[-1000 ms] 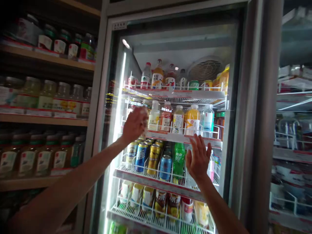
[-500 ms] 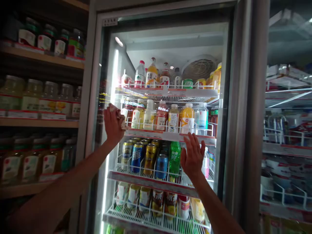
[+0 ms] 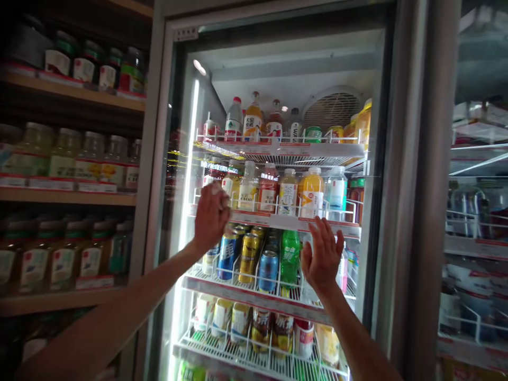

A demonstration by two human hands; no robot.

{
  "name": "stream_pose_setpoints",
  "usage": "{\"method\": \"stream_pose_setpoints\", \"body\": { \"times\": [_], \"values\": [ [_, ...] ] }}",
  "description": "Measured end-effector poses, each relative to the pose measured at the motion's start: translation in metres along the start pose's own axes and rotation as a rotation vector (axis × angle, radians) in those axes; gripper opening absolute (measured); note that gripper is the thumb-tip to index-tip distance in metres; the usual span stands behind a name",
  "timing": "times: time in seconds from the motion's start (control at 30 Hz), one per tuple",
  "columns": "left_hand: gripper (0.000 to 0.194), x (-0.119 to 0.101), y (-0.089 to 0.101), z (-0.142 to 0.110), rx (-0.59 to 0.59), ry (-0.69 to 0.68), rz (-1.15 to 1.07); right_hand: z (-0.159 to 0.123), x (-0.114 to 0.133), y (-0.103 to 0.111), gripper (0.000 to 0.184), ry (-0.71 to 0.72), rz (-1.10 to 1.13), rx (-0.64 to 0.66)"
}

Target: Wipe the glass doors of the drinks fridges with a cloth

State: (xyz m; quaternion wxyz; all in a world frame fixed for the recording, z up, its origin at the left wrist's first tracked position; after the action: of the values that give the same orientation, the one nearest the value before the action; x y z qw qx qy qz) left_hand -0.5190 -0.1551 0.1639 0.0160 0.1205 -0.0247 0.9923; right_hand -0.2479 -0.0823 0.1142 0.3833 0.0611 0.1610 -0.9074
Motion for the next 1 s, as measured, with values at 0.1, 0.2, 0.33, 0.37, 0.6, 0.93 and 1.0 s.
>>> {"method": "stream_pose_setpoints", "body": {
  "times": [0.1,0.2,0.33,0.37,0.6,0.93,1.0],
  "values": [
    [0.048,-0.035,-0.012,-0.009,0.15,-0.337,-0.022,0.0,-0.001,0.001,0.048,-0.017,0.007,-0.012],
    [0.046,-0.005,-0.002,0.005,0.025,-0.116,0.06,0.0,-0.001,0.001,0.048,-0.025,0.003,-0.008],
    [0.047,0.009,0.002,0.018,-0.102,0.111,0.057,0.001,0.001,0.002,0.049,-0.012,0.003,-0.007],
    [0.048,-0.008,-0.004,0.017,-0.036,-0.008,0.017,0.001,0.001,0.002,0.049,-0.012,0.002,-0.012],
    [0.048,-0.024,-0.008,0.024,0.012,-0.158,0.051,0.001,0.0,0.003,0.048,-0.02,0.023,-0.019],
    [0.048,-0.065,-0.026,0.022,0.15,-0.436,-0.025,0.001,-0.001,0.002,0.048,-0.03,0.054,-0.009],
    [0.048,-0.044,-0.019,0.035,-0.006,-0.125,0.015,0.002,0.0,0.002,0.049,-0.026,0.081,-0.004]
  ]
}}
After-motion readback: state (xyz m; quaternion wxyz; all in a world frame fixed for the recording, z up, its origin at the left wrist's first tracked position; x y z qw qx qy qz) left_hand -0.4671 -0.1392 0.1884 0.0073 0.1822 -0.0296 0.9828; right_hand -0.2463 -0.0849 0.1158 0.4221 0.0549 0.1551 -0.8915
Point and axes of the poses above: each hand's wrist, its own z-axis towards the middle knuckle, its own y-axis out of the back of the hand, x = y × z, the point moved 6 cm from there along z, towards the middle knuckle, and after that the axes turned 3 degrees about -x, right-handed, at the moved point
